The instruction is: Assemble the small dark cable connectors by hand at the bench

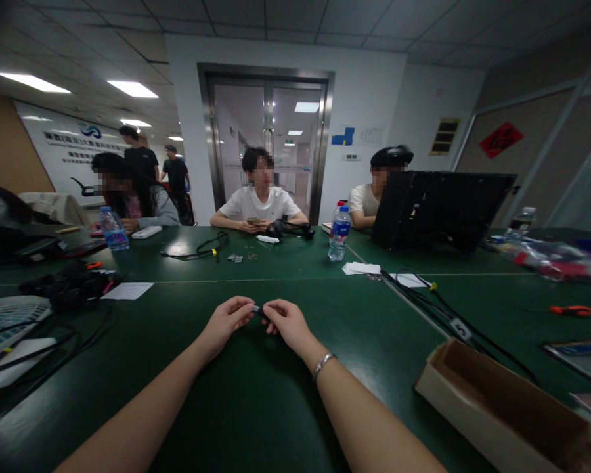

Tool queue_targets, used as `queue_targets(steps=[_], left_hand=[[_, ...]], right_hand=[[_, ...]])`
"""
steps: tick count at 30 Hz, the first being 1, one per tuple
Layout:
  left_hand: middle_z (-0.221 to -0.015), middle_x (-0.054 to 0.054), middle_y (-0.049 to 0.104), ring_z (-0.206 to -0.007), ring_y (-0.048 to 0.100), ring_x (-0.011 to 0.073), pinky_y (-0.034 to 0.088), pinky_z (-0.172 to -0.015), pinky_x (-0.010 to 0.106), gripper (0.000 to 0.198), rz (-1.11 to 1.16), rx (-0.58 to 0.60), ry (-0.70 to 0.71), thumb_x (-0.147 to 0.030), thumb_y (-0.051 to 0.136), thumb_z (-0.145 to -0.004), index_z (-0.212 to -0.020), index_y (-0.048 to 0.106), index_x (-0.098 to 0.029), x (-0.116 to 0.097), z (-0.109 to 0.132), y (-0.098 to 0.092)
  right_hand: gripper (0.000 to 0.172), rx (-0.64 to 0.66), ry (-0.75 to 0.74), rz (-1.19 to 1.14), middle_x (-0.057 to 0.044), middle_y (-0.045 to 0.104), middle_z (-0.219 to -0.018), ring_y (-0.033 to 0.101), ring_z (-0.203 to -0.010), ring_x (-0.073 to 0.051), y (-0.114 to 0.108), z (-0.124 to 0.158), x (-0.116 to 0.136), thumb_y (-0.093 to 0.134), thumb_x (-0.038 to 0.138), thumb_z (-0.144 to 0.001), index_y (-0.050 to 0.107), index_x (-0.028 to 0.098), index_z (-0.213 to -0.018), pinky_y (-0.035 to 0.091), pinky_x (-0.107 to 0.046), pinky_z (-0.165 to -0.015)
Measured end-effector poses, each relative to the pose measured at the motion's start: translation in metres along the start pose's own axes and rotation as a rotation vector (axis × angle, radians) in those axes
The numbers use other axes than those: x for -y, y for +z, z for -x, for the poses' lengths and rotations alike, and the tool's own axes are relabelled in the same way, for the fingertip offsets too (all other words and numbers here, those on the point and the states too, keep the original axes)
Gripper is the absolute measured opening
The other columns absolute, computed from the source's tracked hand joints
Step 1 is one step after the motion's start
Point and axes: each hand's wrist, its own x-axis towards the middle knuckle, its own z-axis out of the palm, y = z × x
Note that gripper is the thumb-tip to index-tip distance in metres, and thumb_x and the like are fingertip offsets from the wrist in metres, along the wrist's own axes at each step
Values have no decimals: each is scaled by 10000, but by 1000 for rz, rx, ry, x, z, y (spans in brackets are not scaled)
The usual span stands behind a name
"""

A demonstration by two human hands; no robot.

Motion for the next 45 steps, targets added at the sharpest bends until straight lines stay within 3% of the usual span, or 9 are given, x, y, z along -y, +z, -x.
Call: queue_targets(steps=[12,23,33,45], left_hand=[[-944,61,640,-873,595,172,471,-769,280,336,-31,-26,25,-367,732,-656,-913,629,-175,-6,5,2],[-1008,64,638,-907,605,180,466,-800,294,305,-22,-19,59,-309,722,-665,-931,629,-193,0,2,-1],[-951,67,630,-854,596,173,473,-791,305,371,-70,14,27,-426,713,-669,-934,638,-177,-4,3,3],[-923,60,630,-837,597,167,473,-767,295,346,-83,20,61,-404,692,-698,-950,625,-175,0,1,1]], right_hand=[[331,9,4,-12,7,610,-663,534,-503,-75,-1,-1,-3,626,431,-740,625,146,-907,399,-194,-477],[320,7,13,-12,5,616,-660,531,-499,-73,0,0,-1,626,421,-743,622,143,-901,396,-195,-479],[349,2,-2,-14,11,600,-651,532,-499,-79,0,-2,-3,641,459,-714,627,151,-878,402,-202,-474],[322,19,-14,4,3,606,-681,536,-518,-82,-2,-3,-6,620,422,-756,624,141,-915,403,-204,-488]])
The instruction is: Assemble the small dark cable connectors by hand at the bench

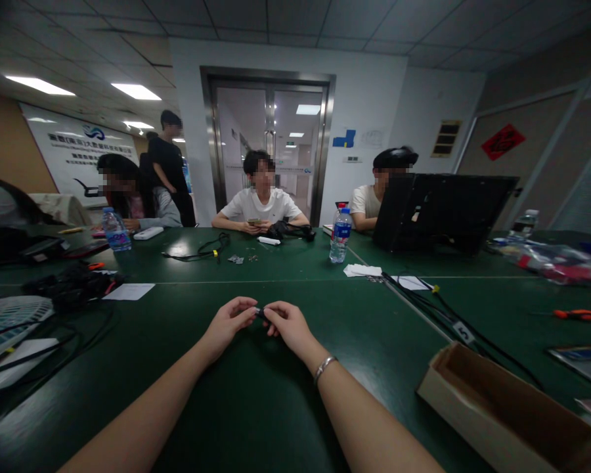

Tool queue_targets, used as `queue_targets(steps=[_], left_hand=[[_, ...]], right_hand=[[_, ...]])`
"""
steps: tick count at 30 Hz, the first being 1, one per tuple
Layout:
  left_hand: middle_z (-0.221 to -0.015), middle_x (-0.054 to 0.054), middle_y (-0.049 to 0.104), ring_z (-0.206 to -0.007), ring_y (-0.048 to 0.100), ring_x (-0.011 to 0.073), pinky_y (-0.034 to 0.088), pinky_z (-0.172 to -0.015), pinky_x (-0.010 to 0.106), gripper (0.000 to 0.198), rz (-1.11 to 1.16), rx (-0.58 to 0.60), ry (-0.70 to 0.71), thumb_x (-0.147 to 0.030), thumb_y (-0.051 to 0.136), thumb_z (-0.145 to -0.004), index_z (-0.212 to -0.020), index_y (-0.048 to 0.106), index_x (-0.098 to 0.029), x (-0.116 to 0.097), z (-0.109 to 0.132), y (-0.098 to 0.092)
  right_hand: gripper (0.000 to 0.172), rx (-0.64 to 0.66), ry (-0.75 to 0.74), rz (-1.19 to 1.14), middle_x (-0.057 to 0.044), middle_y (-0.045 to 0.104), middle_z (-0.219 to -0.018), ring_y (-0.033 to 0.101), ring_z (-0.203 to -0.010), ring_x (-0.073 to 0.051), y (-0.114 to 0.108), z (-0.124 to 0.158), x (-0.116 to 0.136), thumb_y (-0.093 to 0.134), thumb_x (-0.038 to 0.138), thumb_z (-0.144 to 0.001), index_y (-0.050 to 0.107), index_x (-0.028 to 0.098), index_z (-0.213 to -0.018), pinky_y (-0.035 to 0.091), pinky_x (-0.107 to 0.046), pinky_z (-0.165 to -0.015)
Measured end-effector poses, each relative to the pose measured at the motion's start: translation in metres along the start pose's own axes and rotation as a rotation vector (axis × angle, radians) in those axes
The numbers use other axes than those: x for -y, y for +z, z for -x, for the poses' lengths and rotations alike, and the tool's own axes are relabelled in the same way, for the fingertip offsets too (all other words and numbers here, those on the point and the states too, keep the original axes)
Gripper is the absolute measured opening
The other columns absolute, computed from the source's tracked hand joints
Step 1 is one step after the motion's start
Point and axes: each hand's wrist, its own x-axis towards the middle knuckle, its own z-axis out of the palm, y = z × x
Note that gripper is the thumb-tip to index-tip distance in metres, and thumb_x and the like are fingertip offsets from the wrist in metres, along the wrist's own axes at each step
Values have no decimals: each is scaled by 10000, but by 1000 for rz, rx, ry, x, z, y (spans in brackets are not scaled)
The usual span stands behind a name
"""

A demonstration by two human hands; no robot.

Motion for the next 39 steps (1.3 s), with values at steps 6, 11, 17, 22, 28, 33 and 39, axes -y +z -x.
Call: queue_targets(steps=[6,11,17,22,28,33,39], left_hand=[[-917,55,630,-835,596,165,471,-764,291,352,26,-19,-24,-373,713,-679,-954,616,-176,-5,2,2],[-941,62,631,-864,600,174,471,-762,288,368,23,-19,-28,-373,714,-677,-971,611,-176,-1,0,1],[-969,66,640,-903,603,186,476,-786,303,369,15,-13,-13,-393,708,-679,-972,618,-187,2,-1,-1],[-988,71,645,-904,609,189,476,-806,317,384,10,-16,-16,-395,714,-672,-981,619,-189,-1,1,0],[-984,71,647,-912,609,193,474,-802,313,388,18,-18,-21,-395,718,-666,-975,617,-183,-3,1,0],[-982,72,656,-919,609,193,466,-804,304,388,43,-5,-45,-372,723,-669,-990,618,-183,-4,2,1],[-897,47,663,-844,615,164,453,-790,274,304,60,48,-45,-366,708,-689,-909,644,-166,-5,1,3]], right_hand=[[326,2,6,8,-1,610,-684,540,-522,-83,0,1,1,620,426,-755,620,140,-914,408,-202,-490],[334,-3,6,-8,8,604,-662,528,-498,-76,1,0,1,632,432,-733,623,141,-897,400,-198,-477],[328,-5,9,-21,13,601,-652,526,-493,-77,1,0,1,638,433,-728,624,148,-890,410,-201,-480],[326,-1,10,-18,10,602,-655,529,-499,-77,1,1,3,633,430,-733,625,145,-891,408,-203,-482],[350,-5,13,-20,7,611,-658,533,-503,-82,1,1,2,632,450,-728,622,147,-903,403,-207,-482],[382,2,8,-21,1,625,-696,547,-516,-89,0,2,5,608,480,-744,598,164,-959,401,-214,-486],[435,25,-8,-13,-1,636,-748,557,-537,-95,0,3,4,575,475,-777,518,192,-1102,390,-215,-488]])
